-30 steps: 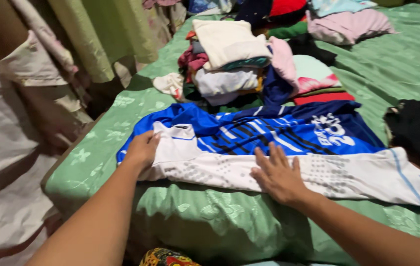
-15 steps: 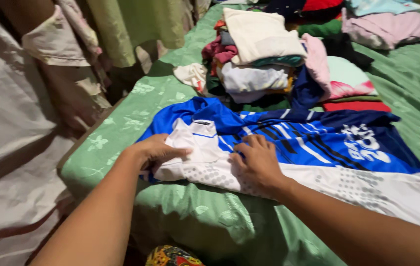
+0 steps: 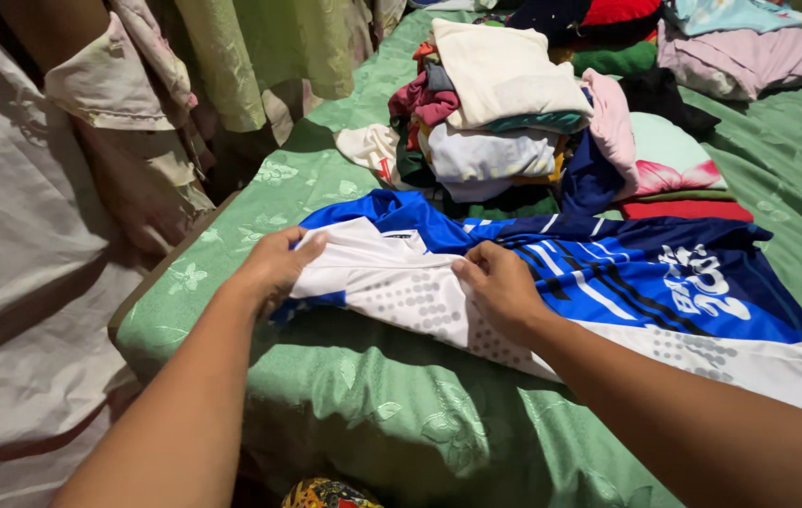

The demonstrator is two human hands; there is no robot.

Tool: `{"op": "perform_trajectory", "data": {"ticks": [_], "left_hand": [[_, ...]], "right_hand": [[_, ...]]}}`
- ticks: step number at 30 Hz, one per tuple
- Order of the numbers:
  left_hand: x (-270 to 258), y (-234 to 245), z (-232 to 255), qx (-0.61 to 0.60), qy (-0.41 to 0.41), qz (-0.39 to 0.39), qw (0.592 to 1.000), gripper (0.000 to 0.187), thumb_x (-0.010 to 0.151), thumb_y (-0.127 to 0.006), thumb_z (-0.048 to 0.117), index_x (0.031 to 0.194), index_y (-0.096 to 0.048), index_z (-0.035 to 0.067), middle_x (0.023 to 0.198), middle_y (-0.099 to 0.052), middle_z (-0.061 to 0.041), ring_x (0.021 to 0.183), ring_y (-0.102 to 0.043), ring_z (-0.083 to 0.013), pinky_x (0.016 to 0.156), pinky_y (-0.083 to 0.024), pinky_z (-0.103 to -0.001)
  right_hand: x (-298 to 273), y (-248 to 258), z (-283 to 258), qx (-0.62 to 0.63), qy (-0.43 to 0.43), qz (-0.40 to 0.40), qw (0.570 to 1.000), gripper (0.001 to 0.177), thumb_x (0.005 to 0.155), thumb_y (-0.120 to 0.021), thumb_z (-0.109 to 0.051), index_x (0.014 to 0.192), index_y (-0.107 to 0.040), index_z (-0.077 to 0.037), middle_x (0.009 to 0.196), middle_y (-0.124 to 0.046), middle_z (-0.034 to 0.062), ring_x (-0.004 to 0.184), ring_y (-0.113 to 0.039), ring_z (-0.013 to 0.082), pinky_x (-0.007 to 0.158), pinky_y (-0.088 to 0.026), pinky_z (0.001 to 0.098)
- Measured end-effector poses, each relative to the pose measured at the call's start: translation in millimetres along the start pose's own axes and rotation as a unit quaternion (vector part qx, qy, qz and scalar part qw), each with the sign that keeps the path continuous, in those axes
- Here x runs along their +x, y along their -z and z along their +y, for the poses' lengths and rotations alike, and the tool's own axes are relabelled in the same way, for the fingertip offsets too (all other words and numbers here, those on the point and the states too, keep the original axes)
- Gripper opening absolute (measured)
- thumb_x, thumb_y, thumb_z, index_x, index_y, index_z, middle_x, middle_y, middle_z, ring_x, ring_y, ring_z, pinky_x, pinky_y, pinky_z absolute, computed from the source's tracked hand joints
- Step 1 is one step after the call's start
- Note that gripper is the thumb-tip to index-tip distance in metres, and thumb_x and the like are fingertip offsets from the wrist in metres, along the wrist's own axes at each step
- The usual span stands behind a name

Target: The person folds a black garment and a blue and white patterned shirt by hand on a green bedspread.

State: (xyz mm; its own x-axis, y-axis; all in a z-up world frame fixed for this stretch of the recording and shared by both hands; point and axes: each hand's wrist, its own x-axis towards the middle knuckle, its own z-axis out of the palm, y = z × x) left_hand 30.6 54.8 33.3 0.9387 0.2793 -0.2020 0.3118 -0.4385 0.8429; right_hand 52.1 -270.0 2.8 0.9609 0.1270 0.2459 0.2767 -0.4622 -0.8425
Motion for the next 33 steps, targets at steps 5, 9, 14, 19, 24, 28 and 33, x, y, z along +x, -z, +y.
{"op": "perform_trajectory", "data": {"ticks": [5,9,14,19,24,28,33], "left_hand": [[11.3,5.8,-14.5,0.184,-0.083,0.033,0.979,0.043,0.09,-0.073,0.047,0.098,-0.08,0.006,0.086,-0.077,-0.014,0.079,-0.072,-0.0251,0.077,-0.055,-0.04],[-8.6,0.3,-29.4,0.277,0.004,0.07,0.958,0.05,0.088,-0.071,0.055,0.098,-0.077,0.007,0.095,-0.077,-0.016,0.088,-0.074,-0.0319,0.085,-0.056,-0.042],[-33.8,-6.6,-10.6,0.264,-0.012,0.123,0.956,0.058,0.088,-0.061,0.066,0.097,-0.081,0.012,0.099,-0.077,-0.014,0.097,-0.071,-0.034,0.09,-0.053,-0.045],[-18.9,-33.0,10.7,0.248,-0.064,0.089,0.963,0.058,0.086,-0.066,0.065,0.112,-0.076,0.014,0.109,-0.075,-0.014,0.104,-0.072,-0.0336,0.095,-0.053,-0.043],[6.7,-59.3,18.0,0.29,-0.065,0.075,0.952,0.046,0.081,-0.076,0.031,0.126,-0.07,0.021,0.12,-0.071,-0.011,0.12,-0.064,-0.0323,0.111,-0.035,-0.054],[12.9,-62.4,16.7,0.248,-0.106,0.21,0.94,0.033,0.087,-0.069,0.02,0.12,-0.076,0.02,0.118,-0.073,-0.012,0.12,-0.063,-0.0327,0.107,-0.039,-0.054],[-6.7,-97.6,14.5,0.271,-0.254,0.379,0.848,0.04,0.069,-0.074,0.009,0.109,-0.075,0.01,0.113,-0.067,-0.013,0.112,-0.056,-0.0338,0.09,-0.042,-0.055]], "right_hand": [[-28.7,11.1,-21.1,-0.204,0.026,-0.023,0.978,0.032,0.088,-0.071,-0.04,0.095,-0.075,-0.008,0.081,-0.074,0.0157,0.076,-0.071,0.0338,0.069,-0.053,0.0465],[-51.9,11.8,-13.8,-0.253,0.013,-0.074,0.965,0.034,0.088,-0.071,-0.044,0.095,-0.075,-0.011,0.085,-0.076,0.0137,0.081,-0.071,0.036,0.071,-0.054,0.0471],[-39.1,22.6,-0.4,-0.215,-0.079,-0.114,0.967,0.041,0.088,-0.071,-0.047,0.096,-0.076,-0.008,0.083,-0.076,0.0138,0.078,-0.073,0.0301,0.073,-0.055,0.0415],[-29.1,23.3,15.0,-0.106,-0.022,-0.212,0.971,0.045,0.08,-0.077,-0.043,0.101,-0.074,-0.003,0.09,-0.077,0.012,0.084,-0.073,0.0212,0.076,-0.057,0.0356],[-27.5,42.0,30.0,-0.132,0.038,-0.246,0.959,0.05,0.072,-0.086,-0.038,0.103,-0.071,-0.002,0.092,-0.076,0.0143,0.086,-0.07,0.0239,0.075,-0.056,0.0376],[-34.3,90.4,49.1,-0.271,0.01,-0.172,0.947,0.037,0.08,-0.077,-0.037,0.102,-0.074,-0.008,0.093,-0.077,0.0128,0.085,-0.072,0.0251,0.077,-0.055,0.0384],[-60.9,157.1,93.2,-0.342,0.004,-0.061,0.938,0.026,0.078,-0.073,-0.031,0.097,-0.078,-0.014,0.101,-0.071,0.0106,0.099,-0.066,0.0286,0.087,-0.053,0.0407]]}}
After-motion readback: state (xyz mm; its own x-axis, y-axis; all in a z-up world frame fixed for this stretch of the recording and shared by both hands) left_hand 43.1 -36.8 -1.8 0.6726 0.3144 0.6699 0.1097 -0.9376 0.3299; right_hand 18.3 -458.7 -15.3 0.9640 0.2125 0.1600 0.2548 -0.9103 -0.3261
